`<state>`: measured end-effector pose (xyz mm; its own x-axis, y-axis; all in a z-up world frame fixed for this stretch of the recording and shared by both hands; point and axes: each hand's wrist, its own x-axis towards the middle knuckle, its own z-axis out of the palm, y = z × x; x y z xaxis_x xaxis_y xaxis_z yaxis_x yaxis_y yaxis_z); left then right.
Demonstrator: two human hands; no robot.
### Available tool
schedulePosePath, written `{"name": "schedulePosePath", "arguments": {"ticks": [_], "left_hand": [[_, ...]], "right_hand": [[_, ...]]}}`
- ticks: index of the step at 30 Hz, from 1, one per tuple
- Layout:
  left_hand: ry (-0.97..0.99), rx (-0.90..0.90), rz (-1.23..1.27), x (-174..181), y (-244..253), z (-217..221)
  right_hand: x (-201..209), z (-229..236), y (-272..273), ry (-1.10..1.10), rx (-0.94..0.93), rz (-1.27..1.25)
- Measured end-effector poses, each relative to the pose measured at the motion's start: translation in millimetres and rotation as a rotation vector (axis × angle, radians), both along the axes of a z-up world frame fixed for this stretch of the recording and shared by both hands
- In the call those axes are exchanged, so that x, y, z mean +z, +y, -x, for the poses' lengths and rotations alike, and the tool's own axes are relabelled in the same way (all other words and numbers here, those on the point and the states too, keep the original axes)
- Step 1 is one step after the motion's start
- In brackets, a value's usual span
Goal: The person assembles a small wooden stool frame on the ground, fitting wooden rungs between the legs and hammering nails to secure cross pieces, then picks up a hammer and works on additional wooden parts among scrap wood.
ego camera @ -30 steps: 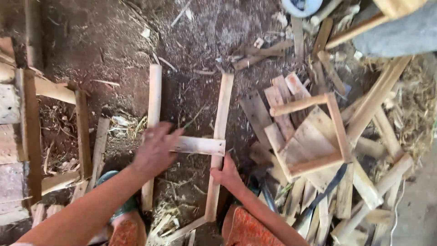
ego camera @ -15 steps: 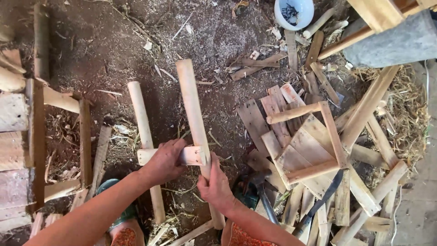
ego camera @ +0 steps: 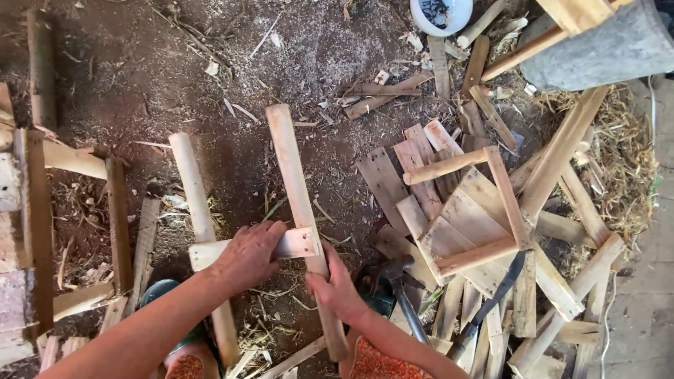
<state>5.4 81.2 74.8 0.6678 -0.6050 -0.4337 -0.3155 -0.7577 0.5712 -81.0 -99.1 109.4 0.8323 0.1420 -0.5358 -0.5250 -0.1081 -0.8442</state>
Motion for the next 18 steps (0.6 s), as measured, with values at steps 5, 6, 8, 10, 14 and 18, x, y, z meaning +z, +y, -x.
{"name": "schedulePosePath", "arguments": {"ticks": [5, 6, 8, 10, 14, 18], "left_hand": [[0.042, 0.003, 0.044, 0.8, -3.3, -6.8], [0.044, -0.005, 0.043, -0.6, -2.6, -6.9], [-0.080, 0.015, 0.160, -4.0, -2.1, -6.9], [-0.088, 0.024, 0.189, -2.0, -0.8, -7.7], [-0.069, 0.089, 0.188, 3.9, -2.0, -7.4], [-0.112, 0.092, 0.181, 9.5, -6.0, -3.8]], "right_hand": [[-0.5, 3.1, 2.5, -0.110, 0.016, 0.132], [0.1, 2.5, 2.4, -0.108, 0.007, 0.131], [0.7, 0.4, 1.0, -0.148, 0.049, 0.104], [12.9, -3.9, 4.0, -0.197, 0.040, 0.141], [19.7, -4.7, 5.1, -0.408, -0.003, 0.275], [5.6, 2.1, -2.8, -0.533, -0.012, 0.469]]}}
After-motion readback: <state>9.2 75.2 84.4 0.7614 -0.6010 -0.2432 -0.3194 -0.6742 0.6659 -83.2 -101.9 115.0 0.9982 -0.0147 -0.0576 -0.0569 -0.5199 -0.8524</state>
